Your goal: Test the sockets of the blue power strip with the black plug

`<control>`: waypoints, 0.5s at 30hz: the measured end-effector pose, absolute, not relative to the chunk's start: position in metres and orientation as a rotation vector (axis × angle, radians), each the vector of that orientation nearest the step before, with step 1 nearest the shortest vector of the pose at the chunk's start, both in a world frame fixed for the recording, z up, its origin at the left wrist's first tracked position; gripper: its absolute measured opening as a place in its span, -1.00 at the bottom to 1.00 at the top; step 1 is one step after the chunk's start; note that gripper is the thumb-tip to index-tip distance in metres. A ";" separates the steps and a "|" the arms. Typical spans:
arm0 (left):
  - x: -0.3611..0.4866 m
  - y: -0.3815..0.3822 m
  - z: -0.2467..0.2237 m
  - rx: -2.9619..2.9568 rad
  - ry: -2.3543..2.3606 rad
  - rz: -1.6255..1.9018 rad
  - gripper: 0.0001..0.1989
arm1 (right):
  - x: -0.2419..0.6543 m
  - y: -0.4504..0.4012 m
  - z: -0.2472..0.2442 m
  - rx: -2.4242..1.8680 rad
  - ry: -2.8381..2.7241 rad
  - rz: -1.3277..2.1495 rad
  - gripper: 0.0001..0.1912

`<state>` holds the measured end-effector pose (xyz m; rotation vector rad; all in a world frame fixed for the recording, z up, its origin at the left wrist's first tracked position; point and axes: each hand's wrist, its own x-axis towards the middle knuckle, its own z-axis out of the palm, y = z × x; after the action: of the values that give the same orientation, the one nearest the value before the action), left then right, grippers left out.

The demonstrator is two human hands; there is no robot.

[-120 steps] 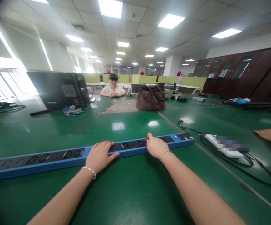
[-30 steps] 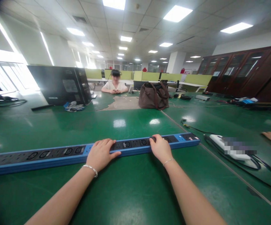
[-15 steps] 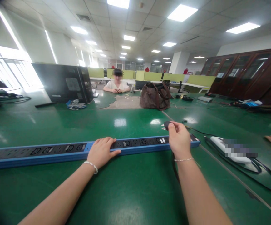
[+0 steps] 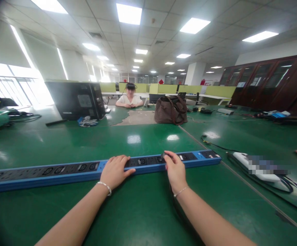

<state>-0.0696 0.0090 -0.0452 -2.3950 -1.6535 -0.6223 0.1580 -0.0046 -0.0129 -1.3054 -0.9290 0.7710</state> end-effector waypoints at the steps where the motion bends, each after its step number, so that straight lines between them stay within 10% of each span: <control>1: -0.070 0.009 -0.045 -2.399 -1.651 -0.630 -0.46 | 0.150 -0.011 -0.012 -1.300 -0.855 0.838 -0.57; 15: -0.038 -0.018 -0.021 -2.548 -1.871 -1.124 -0.57 | 0.066 -0.015 -0.033 -1.070 -0.881 1.093 -0.70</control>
<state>-0.0381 -0.0180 -0.0208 -2.5480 -1.8715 -1.1240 0.0664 -0.0146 -0.0331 -1.0701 -0.8809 1.0934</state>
